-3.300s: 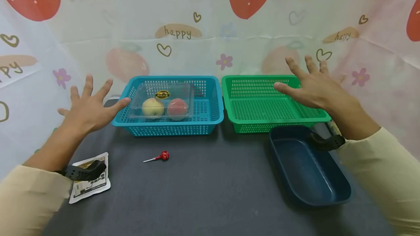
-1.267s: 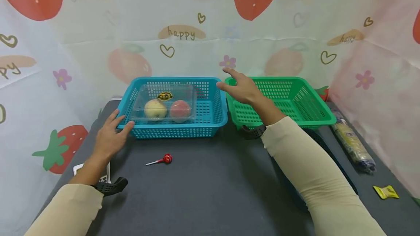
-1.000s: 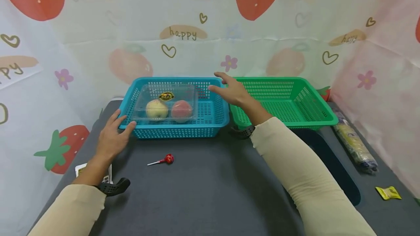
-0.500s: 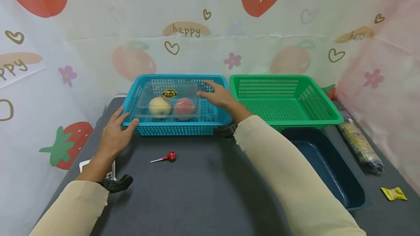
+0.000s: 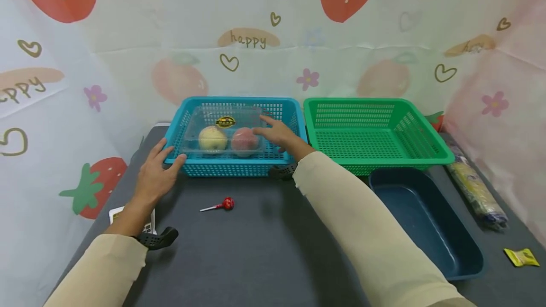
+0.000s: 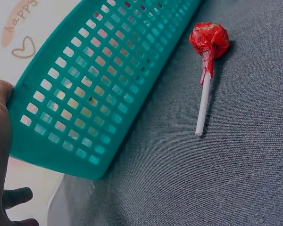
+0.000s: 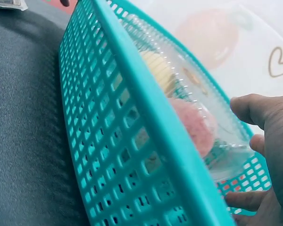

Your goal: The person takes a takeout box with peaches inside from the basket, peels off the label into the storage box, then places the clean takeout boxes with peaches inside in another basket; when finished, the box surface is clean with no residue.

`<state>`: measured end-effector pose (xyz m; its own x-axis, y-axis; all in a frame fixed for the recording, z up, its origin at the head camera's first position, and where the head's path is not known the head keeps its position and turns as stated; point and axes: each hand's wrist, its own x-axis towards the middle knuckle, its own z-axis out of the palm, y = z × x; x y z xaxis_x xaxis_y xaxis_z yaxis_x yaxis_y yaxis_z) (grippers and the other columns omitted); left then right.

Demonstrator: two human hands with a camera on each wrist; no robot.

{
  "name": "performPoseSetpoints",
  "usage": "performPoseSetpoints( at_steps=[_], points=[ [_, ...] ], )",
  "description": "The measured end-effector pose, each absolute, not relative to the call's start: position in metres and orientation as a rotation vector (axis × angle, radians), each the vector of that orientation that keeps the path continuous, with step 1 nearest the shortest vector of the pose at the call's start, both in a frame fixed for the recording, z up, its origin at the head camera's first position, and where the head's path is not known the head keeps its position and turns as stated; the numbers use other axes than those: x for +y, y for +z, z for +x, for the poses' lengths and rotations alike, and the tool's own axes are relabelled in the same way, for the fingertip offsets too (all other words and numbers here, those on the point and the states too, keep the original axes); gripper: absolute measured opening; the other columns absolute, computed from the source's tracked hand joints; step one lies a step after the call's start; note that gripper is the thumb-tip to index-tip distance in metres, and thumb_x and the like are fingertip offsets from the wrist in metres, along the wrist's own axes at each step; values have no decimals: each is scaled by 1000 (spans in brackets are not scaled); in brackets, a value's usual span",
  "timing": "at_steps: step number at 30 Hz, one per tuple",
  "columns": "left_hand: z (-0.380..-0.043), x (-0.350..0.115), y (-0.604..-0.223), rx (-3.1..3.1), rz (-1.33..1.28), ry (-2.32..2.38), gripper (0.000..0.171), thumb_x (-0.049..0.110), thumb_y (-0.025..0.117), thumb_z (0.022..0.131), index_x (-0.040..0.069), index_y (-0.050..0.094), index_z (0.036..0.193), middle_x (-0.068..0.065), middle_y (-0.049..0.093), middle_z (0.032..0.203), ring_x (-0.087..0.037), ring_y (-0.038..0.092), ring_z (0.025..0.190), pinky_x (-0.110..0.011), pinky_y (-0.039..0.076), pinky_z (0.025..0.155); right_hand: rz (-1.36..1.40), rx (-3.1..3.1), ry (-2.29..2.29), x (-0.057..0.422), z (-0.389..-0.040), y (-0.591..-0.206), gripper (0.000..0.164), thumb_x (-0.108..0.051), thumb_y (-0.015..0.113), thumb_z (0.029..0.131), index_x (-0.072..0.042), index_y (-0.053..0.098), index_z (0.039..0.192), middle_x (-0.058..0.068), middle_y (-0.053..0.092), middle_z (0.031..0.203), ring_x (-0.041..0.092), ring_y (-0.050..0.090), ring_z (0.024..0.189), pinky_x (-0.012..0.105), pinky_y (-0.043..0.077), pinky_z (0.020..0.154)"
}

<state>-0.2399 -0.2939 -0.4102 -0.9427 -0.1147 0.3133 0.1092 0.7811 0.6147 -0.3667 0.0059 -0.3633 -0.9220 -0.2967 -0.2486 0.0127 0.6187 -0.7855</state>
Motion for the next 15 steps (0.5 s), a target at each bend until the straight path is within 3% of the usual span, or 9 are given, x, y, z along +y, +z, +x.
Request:
performPoseSetpoints(
  at_steps=[7,15],
  points=[
    [-242,-292,-413,-2628,12,-963,70,49,49,97,-5,44,141,-15,22,156,-42,21,139,-67,20,103,-200,2424,-1315,-3,-368,-371,64,-43,59,94,-35,31,151,3,15,159,37,34,133,60,42,91],
    [-242,-296,-416,-2625,2,-983,70,50,47,98,-5,43,142,-14,19,157,-41,19,140,-68,19,103,-91,2352,-1615,-8,-366,-371,46,-28,67,91,-26,57,136,3,27,154,36,38,129,63,43,87]
  ],
)
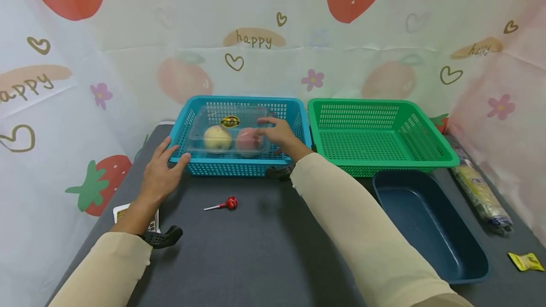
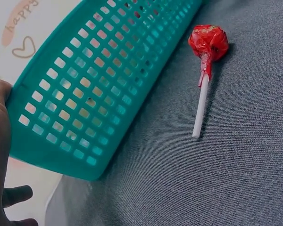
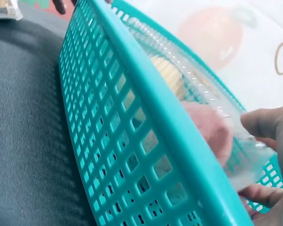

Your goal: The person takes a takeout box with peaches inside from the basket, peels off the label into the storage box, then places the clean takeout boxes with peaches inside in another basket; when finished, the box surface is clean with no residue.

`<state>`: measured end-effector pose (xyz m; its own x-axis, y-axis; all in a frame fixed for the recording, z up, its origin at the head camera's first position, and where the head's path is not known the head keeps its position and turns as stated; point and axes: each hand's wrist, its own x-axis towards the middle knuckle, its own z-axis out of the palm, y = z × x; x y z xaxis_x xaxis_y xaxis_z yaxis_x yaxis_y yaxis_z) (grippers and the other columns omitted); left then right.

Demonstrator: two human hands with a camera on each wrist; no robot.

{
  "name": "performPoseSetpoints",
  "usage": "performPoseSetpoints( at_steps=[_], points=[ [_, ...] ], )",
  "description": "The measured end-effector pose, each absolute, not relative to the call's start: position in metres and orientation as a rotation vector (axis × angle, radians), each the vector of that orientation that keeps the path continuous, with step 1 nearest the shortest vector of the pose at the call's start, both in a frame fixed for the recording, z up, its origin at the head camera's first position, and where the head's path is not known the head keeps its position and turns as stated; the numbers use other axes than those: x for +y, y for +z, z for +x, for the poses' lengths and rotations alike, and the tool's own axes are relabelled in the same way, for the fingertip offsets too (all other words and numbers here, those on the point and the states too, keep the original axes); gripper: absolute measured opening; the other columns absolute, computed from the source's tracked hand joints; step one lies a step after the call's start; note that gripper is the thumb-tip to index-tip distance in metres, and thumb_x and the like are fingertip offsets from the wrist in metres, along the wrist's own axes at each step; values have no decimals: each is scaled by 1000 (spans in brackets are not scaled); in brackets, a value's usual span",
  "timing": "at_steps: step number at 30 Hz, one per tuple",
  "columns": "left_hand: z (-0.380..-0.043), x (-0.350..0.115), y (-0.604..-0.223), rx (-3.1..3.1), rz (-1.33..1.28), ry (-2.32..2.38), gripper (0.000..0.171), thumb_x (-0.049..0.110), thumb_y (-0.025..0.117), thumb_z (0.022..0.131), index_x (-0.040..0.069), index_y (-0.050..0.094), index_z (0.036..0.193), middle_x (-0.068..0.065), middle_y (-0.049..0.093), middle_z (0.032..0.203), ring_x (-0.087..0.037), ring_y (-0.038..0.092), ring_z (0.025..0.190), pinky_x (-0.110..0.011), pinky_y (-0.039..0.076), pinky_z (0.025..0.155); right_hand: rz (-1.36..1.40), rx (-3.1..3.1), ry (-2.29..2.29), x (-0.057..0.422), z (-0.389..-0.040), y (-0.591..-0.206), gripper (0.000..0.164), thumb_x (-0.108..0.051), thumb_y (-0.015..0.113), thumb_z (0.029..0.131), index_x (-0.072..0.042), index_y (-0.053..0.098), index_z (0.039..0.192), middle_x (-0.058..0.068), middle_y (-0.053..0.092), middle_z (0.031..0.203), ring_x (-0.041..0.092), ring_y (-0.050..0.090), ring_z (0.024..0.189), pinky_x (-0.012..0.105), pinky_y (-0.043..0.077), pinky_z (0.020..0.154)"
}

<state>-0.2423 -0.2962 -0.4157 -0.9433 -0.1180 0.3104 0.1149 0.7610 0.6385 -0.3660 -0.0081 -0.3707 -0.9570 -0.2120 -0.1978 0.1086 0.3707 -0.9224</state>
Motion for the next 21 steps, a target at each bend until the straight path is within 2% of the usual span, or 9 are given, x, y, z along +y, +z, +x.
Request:
performPoseSetpoints(
  at_steps=[5,9,14,17,19,21],
  points=[
    [-243,-294,-416,-2625,1,-979,70,51,46,98,-4,43,142,-14,19,157,-42,20,139,-68,18,102,-36,2249,-1898,-3,-363,-368,34,-14,66,90,-24,65,123,3,31,151,34,36,130,64,44,84],
    [-243,-293,-415,-2623,2,-987,69,50,47,98,-4,43,141,-14,19,157,-43,20,139,-69,18,102,0,2182,-2001,2,-359,-367,34,-9,63,90,-23,67,120,1,33,149,32,35,128,61,47,80],
    [-243,-292,-415,-2619,4,-993,69,50,46,98,-4,43,142,-13,19,157,-43,20,139,-68,19,102,82,2114,-2098,7,-354,-365,36,-5,60,89,-23,68,118,1,40,144,24,42,103,61,48,78],
    [-243,-292,-416,-2621,19,-990,69,50,45,98,-3,42,142,-13,18,157,-42,20,139,-68,19,102,122,2082,-2135,10,-350,-363,37,-4,59,88,-24,69,117,1,41,143,17,41,76,61,49,77],
    [-242,-292,-416,-2621,26,-991,69,50,45,98,-3,42,142,-13,18,158,-43,20,139,-69,20,102,123,2055,-2159,13,-348,-360,38,-3,58,89,-22,68,120,2,41,142,17,31,59,59,49,76],
    [-242,-292,-417,-2617,30,-994,69,50,45,99,-3,42,142,-12,18,158,-42,20,139,-69,20,102,108,2027,-2181,15,-344,-357,40,-3,58,89,-20,66,124,2,41,141,18,21,53,56,49,76]
  ],
)
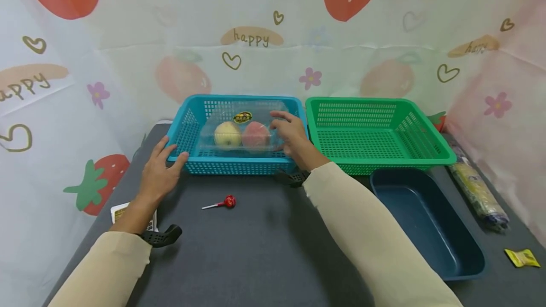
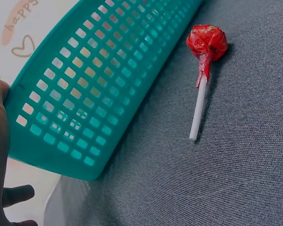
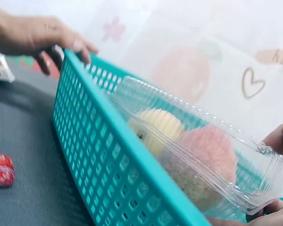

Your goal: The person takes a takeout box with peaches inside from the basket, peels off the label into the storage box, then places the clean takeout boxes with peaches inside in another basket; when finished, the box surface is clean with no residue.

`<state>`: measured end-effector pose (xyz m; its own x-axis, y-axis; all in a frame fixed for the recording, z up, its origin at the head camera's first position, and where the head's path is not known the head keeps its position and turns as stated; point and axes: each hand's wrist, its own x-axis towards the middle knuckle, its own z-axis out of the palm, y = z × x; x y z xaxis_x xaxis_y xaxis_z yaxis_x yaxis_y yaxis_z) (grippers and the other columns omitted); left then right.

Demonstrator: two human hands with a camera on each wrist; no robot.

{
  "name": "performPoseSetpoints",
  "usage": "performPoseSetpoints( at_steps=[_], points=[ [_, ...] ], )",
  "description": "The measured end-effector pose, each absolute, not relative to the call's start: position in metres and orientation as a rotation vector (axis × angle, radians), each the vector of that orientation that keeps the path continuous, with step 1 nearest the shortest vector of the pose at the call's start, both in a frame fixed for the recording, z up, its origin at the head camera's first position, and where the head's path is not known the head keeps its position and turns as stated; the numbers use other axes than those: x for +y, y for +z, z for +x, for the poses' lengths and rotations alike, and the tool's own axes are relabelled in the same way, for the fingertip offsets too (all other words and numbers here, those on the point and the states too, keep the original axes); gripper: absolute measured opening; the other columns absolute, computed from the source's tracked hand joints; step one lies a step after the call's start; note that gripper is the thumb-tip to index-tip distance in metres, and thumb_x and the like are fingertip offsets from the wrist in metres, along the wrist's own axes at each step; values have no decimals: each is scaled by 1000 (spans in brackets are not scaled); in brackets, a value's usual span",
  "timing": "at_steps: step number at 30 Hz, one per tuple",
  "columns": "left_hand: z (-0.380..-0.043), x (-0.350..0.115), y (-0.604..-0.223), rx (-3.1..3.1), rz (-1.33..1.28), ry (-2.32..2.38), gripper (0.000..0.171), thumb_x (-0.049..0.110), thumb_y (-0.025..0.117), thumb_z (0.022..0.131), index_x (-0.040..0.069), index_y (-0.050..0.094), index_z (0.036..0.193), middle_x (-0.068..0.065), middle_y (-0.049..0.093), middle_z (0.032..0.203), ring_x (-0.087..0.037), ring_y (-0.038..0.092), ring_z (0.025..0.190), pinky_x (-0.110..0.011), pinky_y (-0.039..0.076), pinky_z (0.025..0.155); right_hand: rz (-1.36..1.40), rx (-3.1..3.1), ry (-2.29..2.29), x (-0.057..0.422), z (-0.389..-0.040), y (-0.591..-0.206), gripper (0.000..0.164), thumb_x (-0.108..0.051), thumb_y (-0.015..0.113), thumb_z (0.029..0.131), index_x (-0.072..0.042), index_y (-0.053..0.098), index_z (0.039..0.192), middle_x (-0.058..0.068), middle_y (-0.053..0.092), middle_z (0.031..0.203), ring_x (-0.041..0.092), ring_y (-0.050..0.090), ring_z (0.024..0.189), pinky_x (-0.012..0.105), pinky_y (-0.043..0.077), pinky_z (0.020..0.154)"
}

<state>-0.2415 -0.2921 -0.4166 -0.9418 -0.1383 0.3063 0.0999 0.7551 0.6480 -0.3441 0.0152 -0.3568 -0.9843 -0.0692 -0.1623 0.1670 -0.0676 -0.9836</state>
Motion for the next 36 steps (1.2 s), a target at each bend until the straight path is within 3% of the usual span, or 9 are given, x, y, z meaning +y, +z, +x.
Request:
performPoseSetpoints(
  at_steps=[4,10,18,22,30,36],
  points=[
    [-241,-294,-418,-2605,33,-991,68,50,45,99,-3,43,142,-11,18,158,-41,21,139,-68,20,102,52,1939,-2254,20,-337,-347,45,-2,58,89,-17,62,130,4,44,135,19,27,56,53,47,74],
    [-243,-295,-419,-2609,36,-974,69,50,45,99,-3,43,142,-12,18,158,-41,21,139,-68,20,102,-31,1850,-2285,33,-324,-333,42,-2,59,90,-20,64,127,8,51,102,20,37,63,49,44,72],
    [-243,-292,-418,-2615,29,-974,68,49,45,99,-3,43,142,-12,18,158,-42,21,139,-68,20,102,-101,1841,-2275,56,-297,-316,46,0,55,91,-20,62,132,6,42,133,19,39,69,45,40,68],
    [-242,-292,-417,-2605,23,-982,67,48,46,99,-3,43,141,-12,19,157,-42,22,139,-67,20,103,-114,1845,-2285,68,-283,-310,46,0,54,92,-19,61,132,8,41,132,21,41,75,47,40,72],
    [-241,-291,-417,-2601,7,-985,67,47,46,99,-4,42,142,-13,18,157,-43,22,138,-67,20,102,-166,1894,-2243,97,-253,-306,50,0,50,92,-16,54,140,2,33,142,18,42,72,32,35,52],
    [-241,-291,-417,-2592,13,-984,68,48,46,99,-5,42,141,-13,19,157,-43,22,138,-67,20,103,-177,1927,-2191,119,-228,-309,53,-2,49,93,-13,47,144,8,34,136,15,46,76,24,32,45]
  ],
)
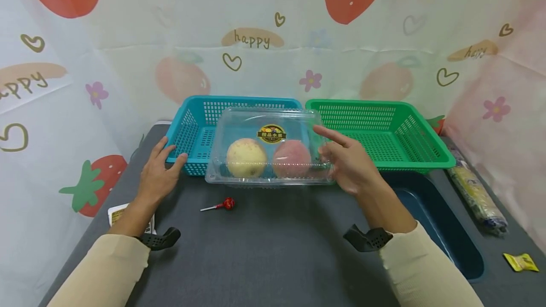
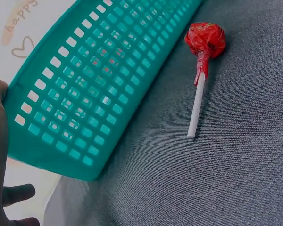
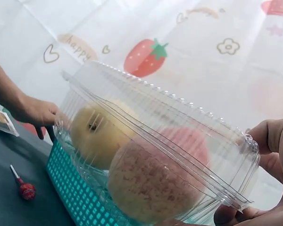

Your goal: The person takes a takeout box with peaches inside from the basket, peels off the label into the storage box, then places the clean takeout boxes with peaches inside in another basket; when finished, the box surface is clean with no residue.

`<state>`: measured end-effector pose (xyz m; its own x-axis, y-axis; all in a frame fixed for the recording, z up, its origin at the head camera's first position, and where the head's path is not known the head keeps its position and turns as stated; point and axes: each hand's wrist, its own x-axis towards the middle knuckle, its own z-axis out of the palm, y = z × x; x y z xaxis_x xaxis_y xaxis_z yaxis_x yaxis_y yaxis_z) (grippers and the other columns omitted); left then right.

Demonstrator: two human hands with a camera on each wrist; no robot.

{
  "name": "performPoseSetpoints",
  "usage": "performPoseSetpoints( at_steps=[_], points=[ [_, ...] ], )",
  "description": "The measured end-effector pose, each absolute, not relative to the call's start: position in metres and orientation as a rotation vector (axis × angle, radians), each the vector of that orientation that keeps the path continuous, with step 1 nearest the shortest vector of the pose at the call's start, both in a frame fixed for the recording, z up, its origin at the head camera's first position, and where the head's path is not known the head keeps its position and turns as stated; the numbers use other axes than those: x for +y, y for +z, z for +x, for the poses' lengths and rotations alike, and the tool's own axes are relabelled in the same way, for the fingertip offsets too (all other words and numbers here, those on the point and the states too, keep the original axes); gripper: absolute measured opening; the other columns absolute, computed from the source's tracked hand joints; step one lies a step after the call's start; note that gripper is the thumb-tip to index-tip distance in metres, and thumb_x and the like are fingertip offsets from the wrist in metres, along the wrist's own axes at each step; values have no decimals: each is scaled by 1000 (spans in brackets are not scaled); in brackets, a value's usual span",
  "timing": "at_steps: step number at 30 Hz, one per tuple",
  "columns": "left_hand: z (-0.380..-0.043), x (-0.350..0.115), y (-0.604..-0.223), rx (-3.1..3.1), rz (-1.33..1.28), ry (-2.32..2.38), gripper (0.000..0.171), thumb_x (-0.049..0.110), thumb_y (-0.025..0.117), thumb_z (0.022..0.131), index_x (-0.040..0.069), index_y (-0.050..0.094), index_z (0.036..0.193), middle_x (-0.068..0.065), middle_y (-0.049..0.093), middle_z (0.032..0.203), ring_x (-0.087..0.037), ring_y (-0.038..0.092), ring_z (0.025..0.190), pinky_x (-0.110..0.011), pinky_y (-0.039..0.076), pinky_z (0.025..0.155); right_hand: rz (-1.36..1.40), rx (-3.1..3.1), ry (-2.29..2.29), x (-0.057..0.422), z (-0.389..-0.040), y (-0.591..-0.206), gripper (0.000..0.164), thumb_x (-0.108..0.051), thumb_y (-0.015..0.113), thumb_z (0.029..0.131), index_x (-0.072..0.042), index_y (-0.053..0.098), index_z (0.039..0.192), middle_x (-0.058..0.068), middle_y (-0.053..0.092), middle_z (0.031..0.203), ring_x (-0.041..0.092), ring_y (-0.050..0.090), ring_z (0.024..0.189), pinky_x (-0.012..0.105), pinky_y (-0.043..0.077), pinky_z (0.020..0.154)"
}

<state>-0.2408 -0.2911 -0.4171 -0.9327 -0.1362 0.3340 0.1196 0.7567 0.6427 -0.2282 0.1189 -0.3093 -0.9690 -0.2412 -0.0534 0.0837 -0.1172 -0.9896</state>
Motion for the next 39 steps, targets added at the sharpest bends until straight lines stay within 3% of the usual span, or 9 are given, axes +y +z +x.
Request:
performPoseSetpoints(
  at_steps=[3,5,8,11,15,20,27,33,39],
  points=[
    [-241,-290,-418,-2588,14,-976,67,48,46,99,-5,43,141,-14,20,157,-43,23,138,-67,21,102,-185,1931,-2179,130,-215,-312,54,-1,48,94,-12,43,146,9,36,128,15,47,79,23,35,49],
    [-241,-290,-419,-2585,13,-975,67,47,46,99,-5,43,141,-14,20,157,-43,23,138,-68,21,102,-182,1928,-2188,136,-206,-315,54,-1,47,94,-11,42,147,8,42,116,16,47,82,25,41,61],
    [-241,-290,-420,-2584,8,-976,67,48,46,99,-5,43,141,-14,20,157,-43,23,138,-67,21,102,-195,1900,-2201,144,-192,-320,55,0,46,95,-9,39,148,8,40,110,18,46,90,38,41,81],
    [-241,-290,-420,-2583,-1,-980,68,48,47,99,-5,43,141,-14,20,157,-42,22,138,-67,21,102,-211,1884,-2205,151,-180,-326,56,2,46,94,-7,37,149,8,35,122,19,46,91,46,38,88],
    [-241,-289,-419,-2585,-13,-987,68,48,46,99,-5,42,141,-14,20,157,-41,22,139,-66,21,103,-215,1874,-2203,160,-167,-336,57,3,48,94,-6,35,149,8,21,140,18,47,89,43,41,85],
    [-241,-288,-418,-2589,-16,-996,68,48,46,99,-5,42,142,-14,19,157,-41,22,139,-67,21,103,-189,1818,-2222,171,-154,-350,58,3,50,94,-7,35,149,10,25,131,20,47,92,43,40,81],
    [-242,-289,-419,-2581,-18,-995,68,47,46,99,-5,42,141,-14,20,157,-42,23,138,-67,21,102,-165,1777,-2243,181,-145,-371,54,3,51,94,-11,42,146,12,42,111,22,47,96,38,44,77],
    [-241,-291,-418,-2572,-22,-994,67,47,47,99,-5,42,141,-13,21,156,-42,24,138,-66,22,102,-199,1749,-2258,184,-145,-385,52,5,54,93,-12,50,141,10,38,109,17,49,88,26,43,61],
    [-242,-293,-420,-2566,-34,-994,67,47,48,98,-5,43,141,-12,21,156,-42,24,138,-66,22,102,-142,1749,-2266,183,-145,-394,54,8,54,90,-7,49,142,11,30,120,20,44,92,25,45,61]
  ],
)
